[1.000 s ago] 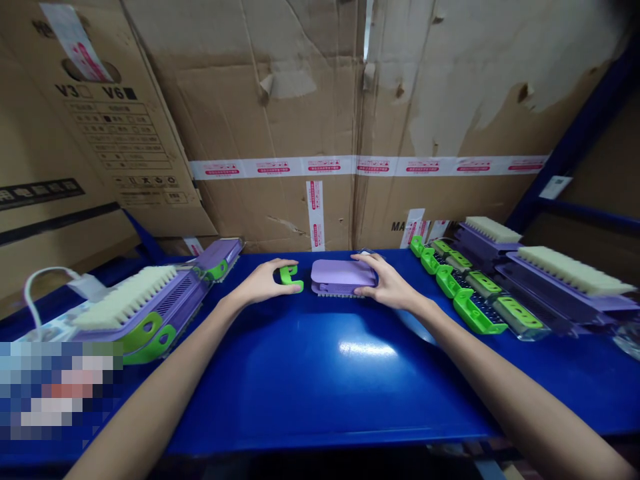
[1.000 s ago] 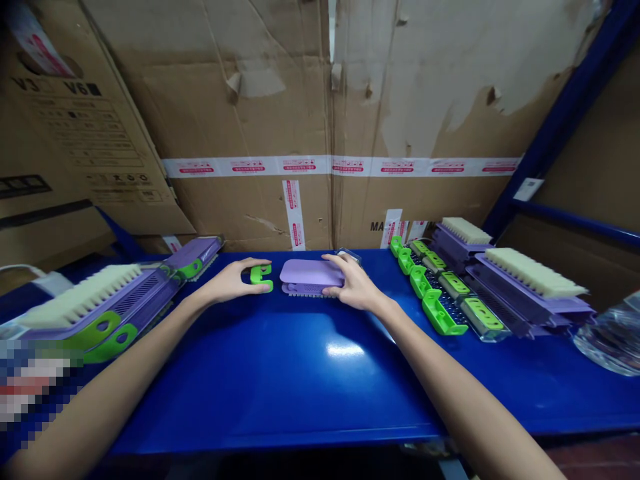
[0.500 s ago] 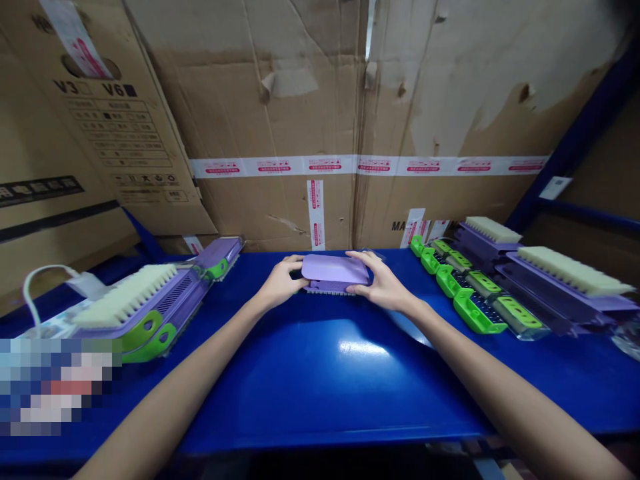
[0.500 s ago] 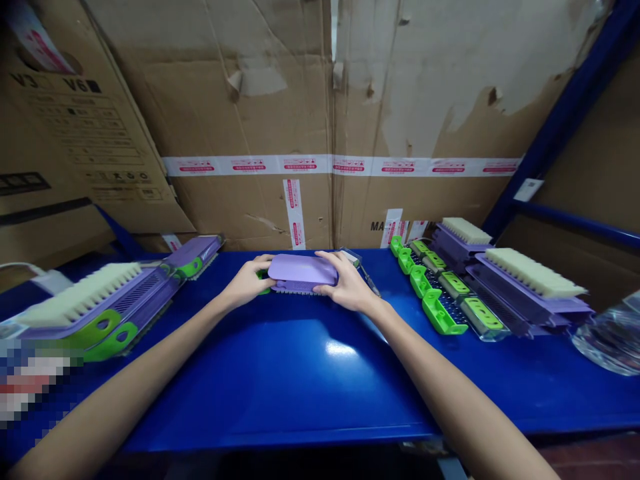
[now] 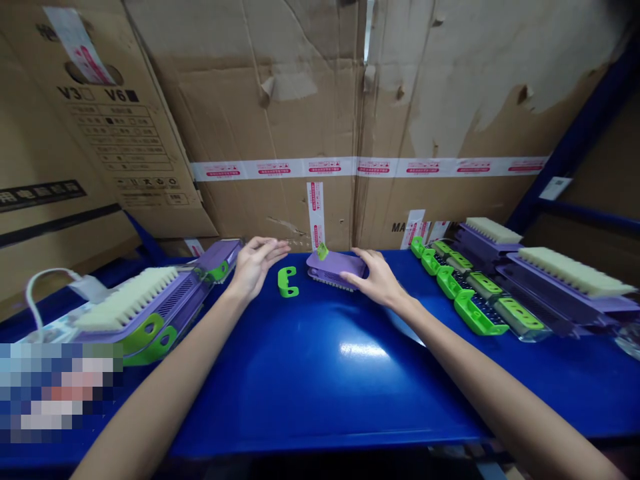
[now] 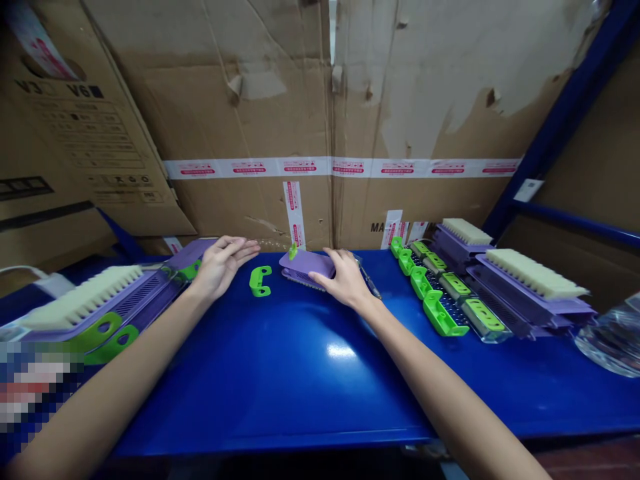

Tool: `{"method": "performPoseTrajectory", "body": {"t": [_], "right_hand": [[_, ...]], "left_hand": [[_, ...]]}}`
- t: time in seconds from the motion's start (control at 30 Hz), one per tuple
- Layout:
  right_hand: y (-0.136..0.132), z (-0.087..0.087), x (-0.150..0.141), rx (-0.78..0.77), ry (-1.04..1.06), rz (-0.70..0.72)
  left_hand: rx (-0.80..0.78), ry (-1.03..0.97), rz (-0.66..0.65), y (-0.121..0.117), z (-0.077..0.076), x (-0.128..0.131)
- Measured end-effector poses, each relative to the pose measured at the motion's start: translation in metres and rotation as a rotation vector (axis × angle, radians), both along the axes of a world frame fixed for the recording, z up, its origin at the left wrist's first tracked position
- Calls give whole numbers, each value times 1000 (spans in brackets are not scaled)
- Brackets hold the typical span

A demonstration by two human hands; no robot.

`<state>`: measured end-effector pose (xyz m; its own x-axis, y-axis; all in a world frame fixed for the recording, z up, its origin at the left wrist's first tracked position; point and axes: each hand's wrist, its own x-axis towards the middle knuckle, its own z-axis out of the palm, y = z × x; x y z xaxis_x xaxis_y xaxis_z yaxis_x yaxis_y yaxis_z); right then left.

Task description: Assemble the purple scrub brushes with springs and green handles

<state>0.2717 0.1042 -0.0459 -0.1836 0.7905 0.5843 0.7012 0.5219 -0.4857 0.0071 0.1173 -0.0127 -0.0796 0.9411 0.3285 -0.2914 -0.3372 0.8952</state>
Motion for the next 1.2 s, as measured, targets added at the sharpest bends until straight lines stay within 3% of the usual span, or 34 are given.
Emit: {"method": "performPoseTrajectory", "body": {"t": [0.1, 0.27, 0.33, 0.47, 0.53, 0.6, 0.73, 0.83, 1.0, 1.1, 1.2], "right_hand": [[-7, 13, -7, -43, 233, 7], [-13, 26, -10, -347, 746, 211], [-15, 27, -9, -459, 915, 258], [-18, 27, -9, -664, 1107, 248], [-18, 26, -9, -666, 1099, 224], [-15, 24, -6, -606, 1062, 221], [-5, 22, 4, -441, 1006, 335], [-2, 26, 13, -384, 893, 440], [-5, 38, 21, -338, 732, 418], [0, 37, 27, -229, 682, 276], [13, 27, 37, -102, 541, 62]], "left_hand": [[32, 26, -129, -10, -2, 22], [79, 199, -242, -20, -5, 40], [176, 401, -156, -22, -6, 42], [567, 941, 106, -25, -12, 45], [634, 1019, 157, -25, -14, 49], [490, 930, 130, -24, -15, 53], [-88, 501, -303, -24, -8, 51], [-313, 214, -518, -26, -2, 42], [-389, 148, -625, -31, 0, 35], [-334, 222, -567, -30, -2, 38], [-222, 457, -451, -29, -4, 38]]}}
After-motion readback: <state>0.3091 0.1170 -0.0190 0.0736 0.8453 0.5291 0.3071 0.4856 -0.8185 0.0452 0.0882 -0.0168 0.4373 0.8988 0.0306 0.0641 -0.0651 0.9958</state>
